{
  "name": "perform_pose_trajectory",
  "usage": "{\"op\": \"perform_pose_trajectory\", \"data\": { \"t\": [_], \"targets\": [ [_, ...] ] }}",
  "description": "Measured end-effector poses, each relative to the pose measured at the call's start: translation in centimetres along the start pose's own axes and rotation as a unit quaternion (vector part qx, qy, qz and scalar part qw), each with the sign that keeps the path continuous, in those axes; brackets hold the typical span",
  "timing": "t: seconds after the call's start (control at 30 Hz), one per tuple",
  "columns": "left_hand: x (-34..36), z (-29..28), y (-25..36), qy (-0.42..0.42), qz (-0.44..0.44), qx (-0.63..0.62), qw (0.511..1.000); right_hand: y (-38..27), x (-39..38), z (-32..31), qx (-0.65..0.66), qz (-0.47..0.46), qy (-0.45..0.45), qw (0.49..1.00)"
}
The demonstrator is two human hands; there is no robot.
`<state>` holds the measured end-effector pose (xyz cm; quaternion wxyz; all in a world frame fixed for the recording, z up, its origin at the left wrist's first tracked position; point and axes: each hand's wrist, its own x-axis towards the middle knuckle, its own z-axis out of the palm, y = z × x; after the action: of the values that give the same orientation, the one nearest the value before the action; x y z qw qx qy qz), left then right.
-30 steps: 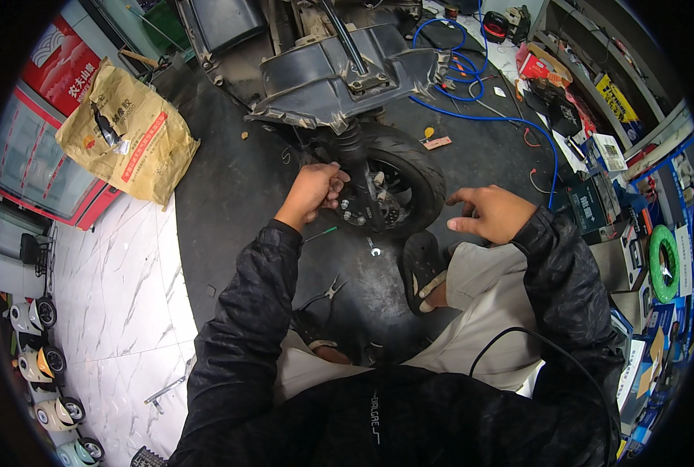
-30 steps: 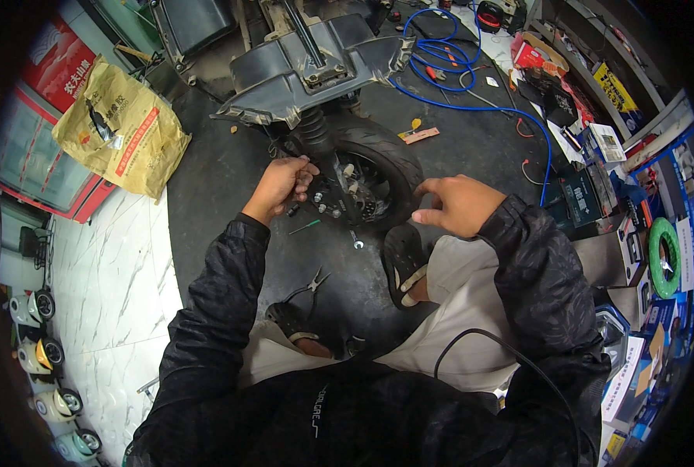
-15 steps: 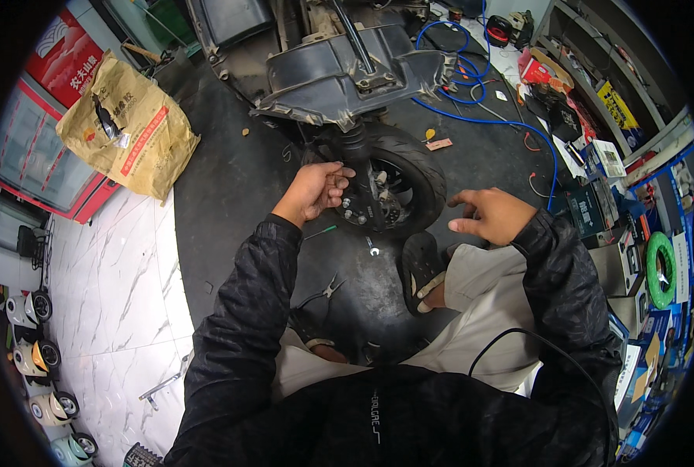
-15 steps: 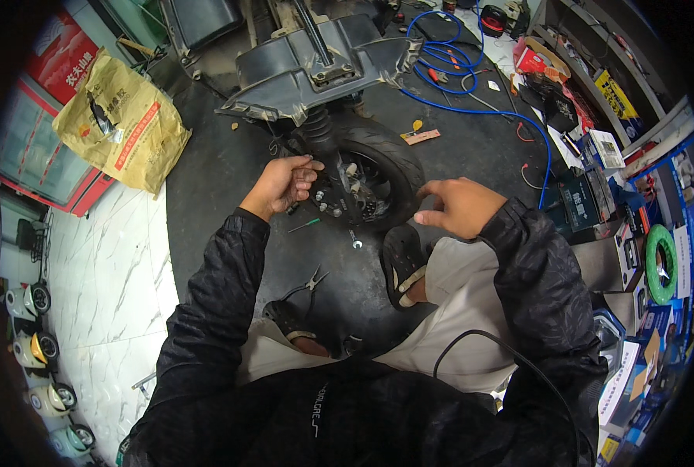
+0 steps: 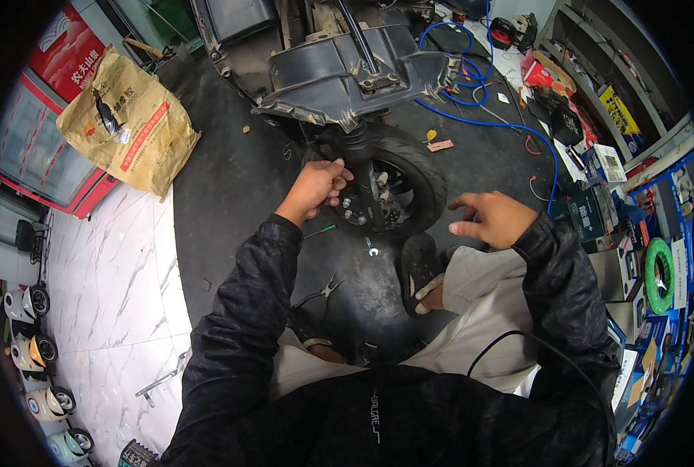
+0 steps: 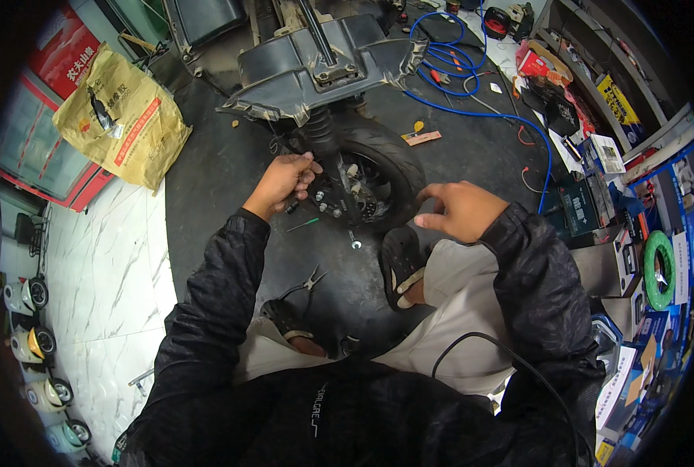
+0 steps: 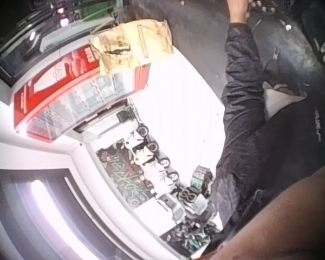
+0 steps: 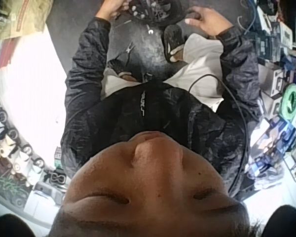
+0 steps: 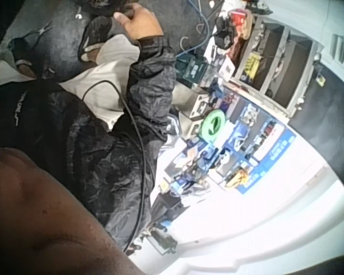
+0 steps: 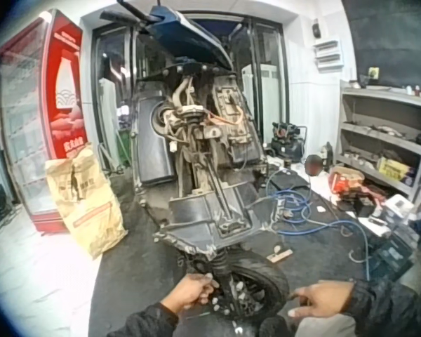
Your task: The person works on the rear wheel and brake assembly of a motorcycle. They use a cordless impact wrench and hand tools to remove and reinstall bolts, then adjust the brake caliper and rotor area.
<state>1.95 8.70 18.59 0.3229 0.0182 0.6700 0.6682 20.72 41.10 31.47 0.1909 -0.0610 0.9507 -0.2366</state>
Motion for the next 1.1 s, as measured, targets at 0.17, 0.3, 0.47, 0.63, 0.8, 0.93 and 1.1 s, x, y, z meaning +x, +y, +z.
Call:
{"op": "perform_pose_trajectory", "data": {
  "t": [0.17, 0.3, 0.47, 0.63, 0.8, 0.93, 1.1],
  "targets": [
    [0.3, 0.3, -0.1, 0.085, 0.222, 0.393, 0.888, -0.3, 0.0, -0.1, -0.001, 0.005, -0.006, 1.0],
    [0.5, 0.6, 0.2, 0.114, 0.283, 0.551, 0.777, -0.6, -0.2, -0.2, -0.005, 0.006, -0.005, 1.0],
    [0.6, 1.0, 0.6, 0.124, 0.265, 0.594, 0.749, -0.6, -0.1, -0.1, -0.007, 0.006, -0.007, 1.0],
    [-0.6, 2.2, 1.2, 0.157, 0.246, 0.588, 0.754, 0.2, 0.7, 0.0, -0.001, -0.015, 0.041, 0.999],
    [-3.8, 5.2, 3.6, 0.11, 0.174, 0.655, 0.727, 2.2, -0.5, -2.1, 0.122, -0.018, 0.223, 0.967],
    [-7.4, 6.9, 7.6, -0.025, 0.306, 0.592, 0.745, 4.7, -5.7, -4.4, 0.221, -0.006, 0.307, 0.926],
    [-10.9, 8.6, 10.8, 0.02, 0.316, 0.543, 0.778, 15.0, -9.6, -0.9, 0.361, 0.018, 0.407, 0.839]
  ]
}}
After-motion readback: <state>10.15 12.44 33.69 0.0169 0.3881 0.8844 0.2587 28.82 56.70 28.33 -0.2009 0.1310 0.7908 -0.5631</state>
